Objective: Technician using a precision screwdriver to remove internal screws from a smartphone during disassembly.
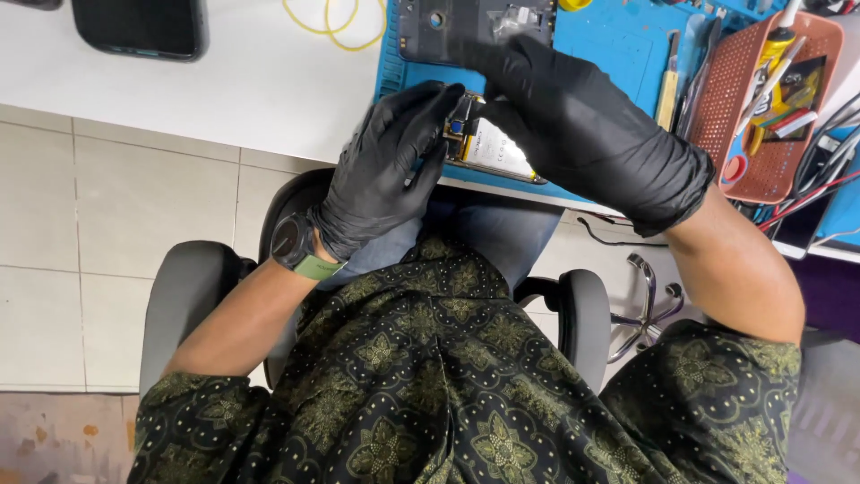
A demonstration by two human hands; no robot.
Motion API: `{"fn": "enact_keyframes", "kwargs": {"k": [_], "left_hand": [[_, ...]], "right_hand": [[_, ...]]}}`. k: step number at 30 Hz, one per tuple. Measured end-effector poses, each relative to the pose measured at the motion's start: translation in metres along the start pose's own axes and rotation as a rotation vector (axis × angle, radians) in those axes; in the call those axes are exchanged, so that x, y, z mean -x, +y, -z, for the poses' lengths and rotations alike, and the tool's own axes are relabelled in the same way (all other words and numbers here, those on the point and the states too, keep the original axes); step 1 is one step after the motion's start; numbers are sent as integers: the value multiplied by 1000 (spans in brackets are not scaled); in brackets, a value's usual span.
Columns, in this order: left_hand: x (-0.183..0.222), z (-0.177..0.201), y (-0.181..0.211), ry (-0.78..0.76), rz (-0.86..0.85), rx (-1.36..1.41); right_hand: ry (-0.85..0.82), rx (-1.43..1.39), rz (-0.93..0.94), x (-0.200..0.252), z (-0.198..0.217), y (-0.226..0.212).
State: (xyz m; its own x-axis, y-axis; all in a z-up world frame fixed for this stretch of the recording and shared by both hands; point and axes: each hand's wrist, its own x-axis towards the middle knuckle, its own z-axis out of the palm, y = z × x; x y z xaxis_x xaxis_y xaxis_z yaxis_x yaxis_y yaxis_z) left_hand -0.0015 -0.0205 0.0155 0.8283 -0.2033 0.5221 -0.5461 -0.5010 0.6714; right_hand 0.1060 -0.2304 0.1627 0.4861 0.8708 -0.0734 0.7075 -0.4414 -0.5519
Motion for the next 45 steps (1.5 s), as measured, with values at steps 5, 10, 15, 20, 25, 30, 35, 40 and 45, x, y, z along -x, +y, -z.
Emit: {"fn": "enact_keyframes", "kwargs": {"k": [5,10,15,20,25,30,35,40,45], "left_hand": [[4,-6,-5,80,-75,-24],[-3,0,4,103,-92,-131],[-5,3,8,75,-168,-301],[5,-5,-2,56,-93,-177],[3,-3,3,51,-56,-136],[1,-4,2,101,-85,-75],[-7,2,6,86,-184,-193],[-8,2,6,37,-185,-187],[-8,4,7,70,-201,-230]], "right_hand": [[170,65,67,18,-16,21],[383,-124,-79,55,-6,17],[926,-196,-106,120,-27,55],[1155,-119,-127,163,-61,87],[1308,-113,-181,186,-91,104],[1363,-1,-270,186,-100,105],[1403,-13,-247,176,-104,103],[1406,-48,-268,171,-112,105],[1412,4,-266,167,-115,104]]}}
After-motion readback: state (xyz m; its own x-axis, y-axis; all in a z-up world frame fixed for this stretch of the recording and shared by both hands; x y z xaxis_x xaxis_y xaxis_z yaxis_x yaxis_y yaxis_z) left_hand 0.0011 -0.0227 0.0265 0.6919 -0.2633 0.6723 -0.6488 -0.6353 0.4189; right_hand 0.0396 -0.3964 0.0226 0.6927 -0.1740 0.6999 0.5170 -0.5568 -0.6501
